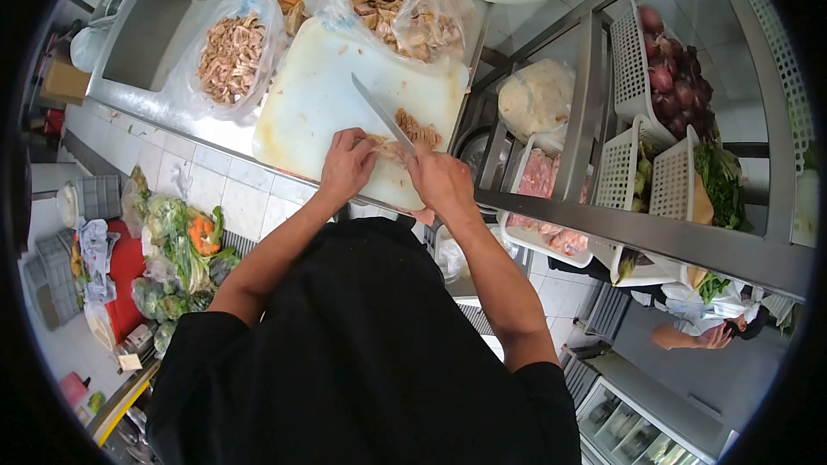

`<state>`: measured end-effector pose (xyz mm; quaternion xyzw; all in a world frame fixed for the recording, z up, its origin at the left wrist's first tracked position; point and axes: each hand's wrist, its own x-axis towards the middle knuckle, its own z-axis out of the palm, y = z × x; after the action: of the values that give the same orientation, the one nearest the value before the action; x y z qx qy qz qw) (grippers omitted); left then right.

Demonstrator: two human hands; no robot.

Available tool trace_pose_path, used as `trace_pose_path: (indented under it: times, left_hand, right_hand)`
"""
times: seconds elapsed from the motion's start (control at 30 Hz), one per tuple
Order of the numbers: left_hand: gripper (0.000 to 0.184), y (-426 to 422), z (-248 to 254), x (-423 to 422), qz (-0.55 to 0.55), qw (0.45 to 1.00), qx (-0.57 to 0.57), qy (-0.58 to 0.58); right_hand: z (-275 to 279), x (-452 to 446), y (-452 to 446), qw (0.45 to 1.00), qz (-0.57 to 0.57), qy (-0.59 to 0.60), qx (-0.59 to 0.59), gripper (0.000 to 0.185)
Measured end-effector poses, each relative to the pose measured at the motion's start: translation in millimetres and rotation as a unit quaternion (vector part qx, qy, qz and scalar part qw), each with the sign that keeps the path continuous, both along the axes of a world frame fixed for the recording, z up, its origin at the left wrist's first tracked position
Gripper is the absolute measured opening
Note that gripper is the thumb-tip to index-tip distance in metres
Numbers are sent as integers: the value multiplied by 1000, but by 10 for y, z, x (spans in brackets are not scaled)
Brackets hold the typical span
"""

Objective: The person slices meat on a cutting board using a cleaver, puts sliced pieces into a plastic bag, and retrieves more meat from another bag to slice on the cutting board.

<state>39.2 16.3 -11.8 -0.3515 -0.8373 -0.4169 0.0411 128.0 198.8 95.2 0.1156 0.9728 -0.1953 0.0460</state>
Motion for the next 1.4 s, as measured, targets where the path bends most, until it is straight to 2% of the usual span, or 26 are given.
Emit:
trace_pose_path:
  times: [0.07,0.13,0.17,0.23,0.27,0.3,0.37,0.43,0.5,0.63,0.7,0.73,0.87,0.9,0.97,1.03,1.1,1.17,1.2,1.27,1.4]
  left_hand:
    - [22,20,36,20,64,998,-20,-5]
    - [21,19,-10,-2,49,998,-19,-17]
    - [21,12,-29,-9,33,999,-17,-25]
    - [21,33,-52,-10,26,999,-11,-35]
    - [22,53,-59,-15,19,999,-3,-45]
    - [22,61,-77,-10,18,999,-2,-43]
    - [22,46,-110,-29,-8,1000,12,-21]
    - [21,15,-119,-22,-5,999,16,-29]
    - [21,34,-125,-26,-2,999,23,-40]
    - [19,34,-149,-26,0,1000,12,-24]
    - [19,34,-173,-39,-1,1000,12,-25]
    - [19,34,-181,-41,-6,1000,16,-26]
    - [21,-2,-121,-40,-9,999,24,-27]
    - [21,4,-87,-43,-10,999,26,-25]
    - [22,-48,-41,-14,61,998,-2,-16]
    - [21,-70,-41,-35,48,998,-8,-24]
    - [20,-48,-39,-56,37,999,-10,-27]
    - [20,-28,-77,-55,39,999,-9,-37]
    - [20,-22,-86,-58,38,999,-7,-35]
    - [21,-52,-108,-79,8,1000,0,-6]
    - [18,-32,-81,-64,9,1000,-4,1]
  right_hand:
    - [275,-53,-30,1000,-16,22,-11,25]
    - [468,-50,-93,987,-89,111,-74,26]
    - [421,-30,-100,987,-89,110,-75,26]
    - [189,4,-62,989,-98,98,-57,27]
    - [-41,28,-2,998,-62,12,-14,28]
    - [-87,33,27,998,-62,13,-12,28]
    - [-158,13,83,999,2,-30,29,29]
    - [90,-47,29,999,-2,-35,22,29]
    - [312,-42,-45,993,-86,67,-53,30]
    - [405,52,-117,983,-96,120,-103,28]
    - [-47,114,-106,998,-40,-42,-34,29]
    - [-369,137,-33,997,5,-77,-2,28]
    - [-48,51,-52,999,9,-39,0,31]
    - [90,28,-86,999,-32,-8,-25,31]
    - [257,17,-119,996,-71,20,-52,32]
    - [336,59,-128,979,-94,150,-98,35]
    - [271,55,-148,979,-99,152,-98,33]
    - [-151,77,-82,999,-38,-16,-28,32]
    - [-210,26,-99,999,-3,-43,11,26]
    - [-227,4,4,1000,-5,-22,12,26]
    - [351,-52,-128,995,-61,64,-42,28]
